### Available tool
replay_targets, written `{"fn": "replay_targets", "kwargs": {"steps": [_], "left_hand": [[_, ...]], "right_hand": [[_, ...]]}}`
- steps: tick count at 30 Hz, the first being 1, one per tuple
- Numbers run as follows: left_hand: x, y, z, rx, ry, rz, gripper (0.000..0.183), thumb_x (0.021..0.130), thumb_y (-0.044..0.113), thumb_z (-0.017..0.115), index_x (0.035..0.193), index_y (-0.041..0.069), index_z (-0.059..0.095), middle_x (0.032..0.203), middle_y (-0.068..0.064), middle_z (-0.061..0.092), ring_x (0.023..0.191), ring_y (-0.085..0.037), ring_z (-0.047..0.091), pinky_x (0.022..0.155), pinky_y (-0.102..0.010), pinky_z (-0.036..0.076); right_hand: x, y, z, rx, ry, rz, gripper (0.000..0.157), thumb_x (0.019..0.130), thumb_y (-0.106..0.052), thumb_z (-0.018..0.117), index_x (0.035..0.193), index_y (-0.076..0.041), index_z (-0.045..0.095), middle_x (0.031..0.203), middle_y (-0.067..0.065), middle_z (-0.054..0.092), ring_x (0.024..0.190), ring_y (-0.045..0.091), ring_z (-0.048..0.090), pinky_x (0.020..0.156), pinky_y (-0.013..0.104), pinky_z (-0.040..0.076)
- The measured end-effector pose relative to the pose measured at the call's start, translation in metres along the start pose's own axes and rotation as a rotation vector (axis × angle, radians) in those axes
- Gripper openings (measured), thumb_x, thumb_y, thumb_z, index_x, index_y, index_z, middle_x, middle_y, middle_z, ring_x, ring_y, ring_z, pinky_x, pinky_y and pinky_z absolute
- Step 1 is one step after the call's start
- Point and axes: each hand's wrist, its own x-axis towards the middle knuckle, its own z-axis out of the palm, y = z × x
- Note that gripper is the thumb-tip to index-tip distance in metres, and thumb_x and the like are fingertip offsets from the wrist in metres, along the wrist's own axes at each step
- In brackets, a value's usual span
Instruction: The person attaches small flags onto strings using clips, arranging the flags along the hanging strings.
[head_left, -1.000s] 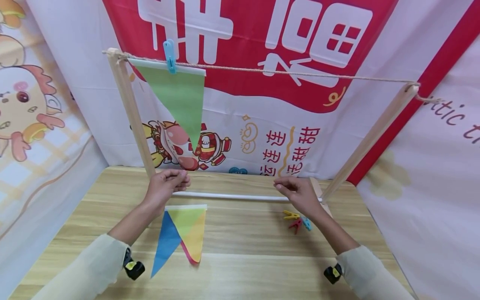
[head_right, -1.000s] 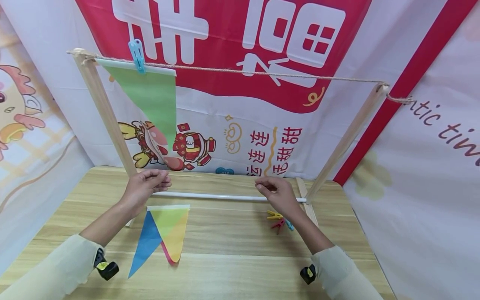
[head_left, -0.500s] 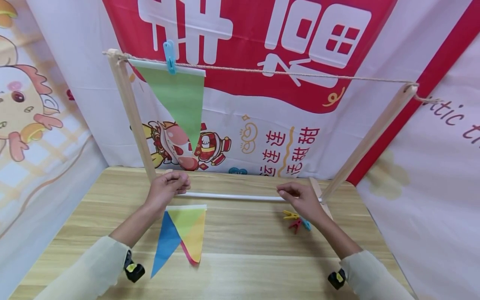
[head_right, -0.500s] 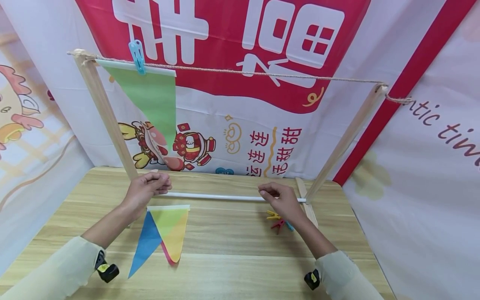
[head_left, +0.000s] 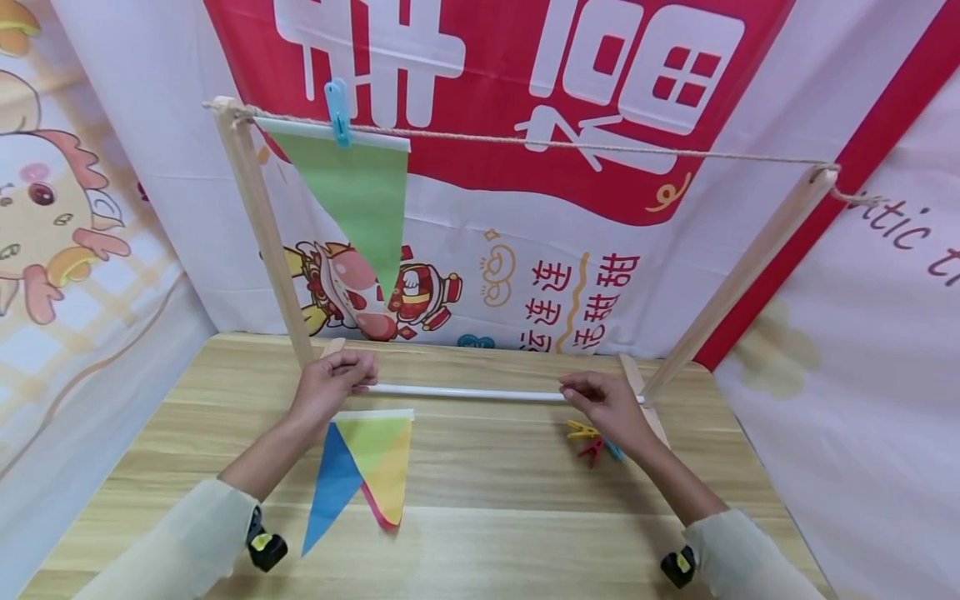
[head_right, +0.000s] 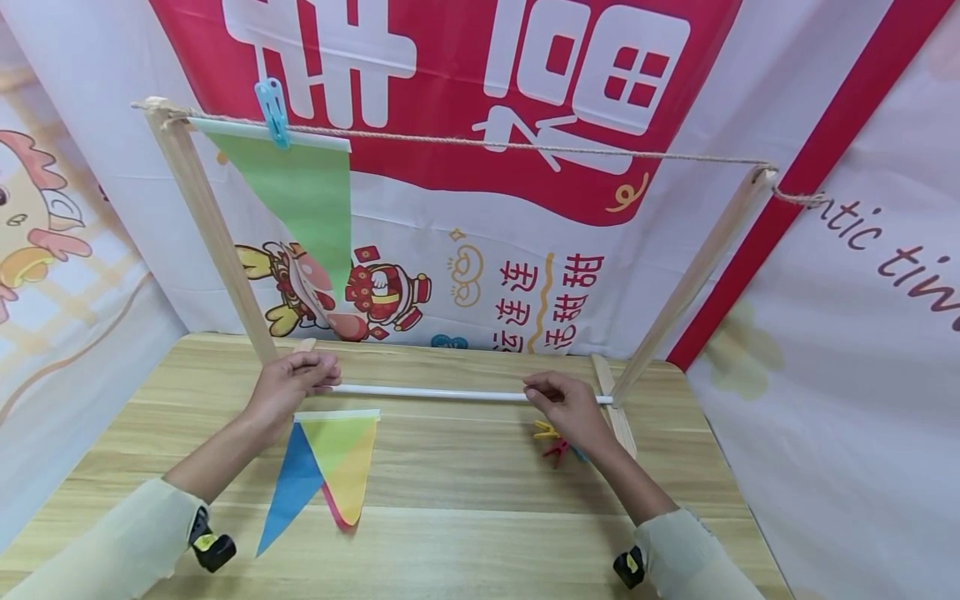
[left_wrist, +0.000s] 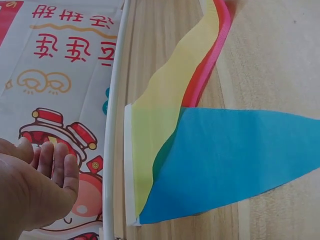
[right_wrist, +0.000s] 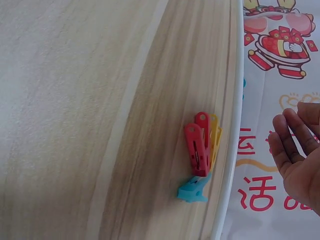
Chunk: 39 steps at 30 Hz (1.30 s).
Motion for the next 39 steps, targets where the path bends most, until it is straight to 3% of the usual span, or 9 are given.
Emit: {"fn": "replay_targets", "kwargs": {"steps": [6,15,23,29,39], "left_hand": [[-0.003,-0.002,0.000,0.023,-0.003,0.007,0.051,0.115,0.041,0.066,0.147,0.001,0.068,0.115,0.003,0.082,0.104,-0.003,0.078,0.108,-0.033,0.067],[-0.006,-0.010,-0.001,0.040,0.011,-0.013,0.048,0.116,0.035,0.066,0.144,-0.004,0.069,0.117,-0.001,0.082,0.100,-0.001,0.079,0.108,-0.035,0.067],[-0.005,-0.018,-0.002,0.093,0.025,-0.055,0.045,0.116,0.035,0.065,0.146,0.003,0.070,0.130,-0.008,0.080,0.118,-0.017,0.077,0.109,-0.034,0.067],[-0.005,-0.027,-0.004,0.117,0.010,-0.062,0.045,0.116,0.035,0.066,0.147,0.004,0.069,0.133,-0.011,0.079,0.122,-0.019,0.078,0.106,-0.030,0.067],[-0.003,-0.043,-0.005,0.207,0.019,-0.005,0.043,0.114,0.035,0.069,0.140,0.002,0.074,0.131,-0.012,0.078,0.120,-0.026,0.072,0.100,-0.029,0.064]], "right_hand": [[-0.003,0.006,0.000,-0.007,0.003,0.036,0.017,0.107,-0.012,0.079,0.123,-0.005,0.084,0.117,0.013,0.086,0.095,0.006,0.076,0.083,0.017,0.063],[-0.010,0.019,0.000,-0.023,-0.017,0.050,0.016,0.107,-0.010,0.079,0.118,-0.002,0.085,0.116,0.016,0.086,0.093,0.003,0.074,0.082,0.017,0.061],[-0.015,0.027,-0.001,-0.072,-0.030,0.107,0.017,0.106,-0.013,0.080,0.120,-0.005,0.085,0.115,0.010,0.087,0.098,0.011,0.077,0.086,0.020,0.062],[-0.018,0.035,-0.002,-0.088,-0.055,0.132,0.019,0.106,-0.011,0.079,0.122,-0.002,0.084,0.115,0.011,0.086,0.099,0.014,0.076,0.085,0.020,0.061],[-0.021,0.046,-0.002,-0.087,-0.084,0.121,0.023,0.105,-0.008,0.080,0.125,0.003,0.082,0.115,0.015,0.086,0.100,0.017,0.078,0.087,0.020,0.061]]}}
